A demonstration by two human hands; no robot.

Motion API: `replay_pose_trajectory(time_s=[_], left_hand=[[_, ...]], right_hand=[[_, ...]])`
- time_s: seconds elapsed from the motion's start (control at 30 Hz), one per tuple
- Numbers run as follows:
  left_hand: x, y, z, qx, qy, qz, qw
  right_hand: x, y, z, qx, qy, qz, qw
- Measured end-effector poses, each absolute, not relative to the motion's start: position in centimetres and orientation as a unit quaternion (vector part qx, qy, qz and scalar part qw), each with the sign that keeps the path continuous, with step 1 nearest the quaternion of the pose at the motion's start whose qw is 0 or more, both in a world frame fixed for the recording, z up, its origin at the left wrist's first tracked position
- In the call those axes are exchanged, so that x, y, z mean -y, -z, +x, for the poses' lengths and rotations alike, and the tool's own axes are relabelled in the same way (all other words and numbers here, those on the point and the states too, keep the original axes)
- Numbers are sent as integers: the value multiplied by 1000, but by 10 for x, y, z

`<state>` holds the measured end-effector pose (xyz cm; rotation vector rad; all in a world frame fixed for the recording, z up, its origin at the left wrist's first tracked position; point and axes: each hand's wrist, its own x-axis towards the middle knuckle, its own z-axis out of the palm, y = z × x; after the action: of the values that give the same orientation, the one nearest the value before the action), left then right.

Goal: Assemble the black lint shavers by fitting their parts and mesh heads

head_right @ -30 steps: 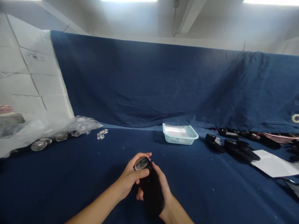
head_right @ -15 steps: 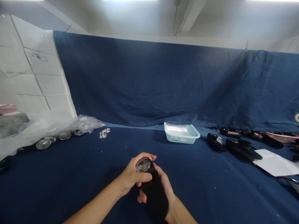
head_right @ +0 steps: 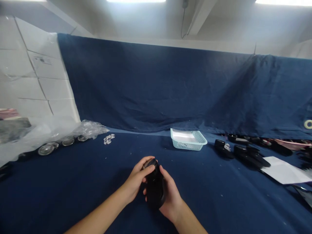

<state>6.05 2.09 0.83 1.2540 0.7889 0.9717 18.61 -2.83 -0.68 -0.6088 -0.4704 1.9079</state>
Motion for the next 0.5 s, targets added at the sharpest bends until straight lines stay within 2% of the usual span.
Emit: replay_pose_trajectory(time_s=[0.2, 0.5], left_hand=[[-26, -2, 67, -402, -444, 521, 609], [-31, 2, 63, -388, -405, 506, 656]], right_hand=[[20, 10, 194, 195, -755, -256, 571], [16, 12, 202, 261, -707, -275, 597]])
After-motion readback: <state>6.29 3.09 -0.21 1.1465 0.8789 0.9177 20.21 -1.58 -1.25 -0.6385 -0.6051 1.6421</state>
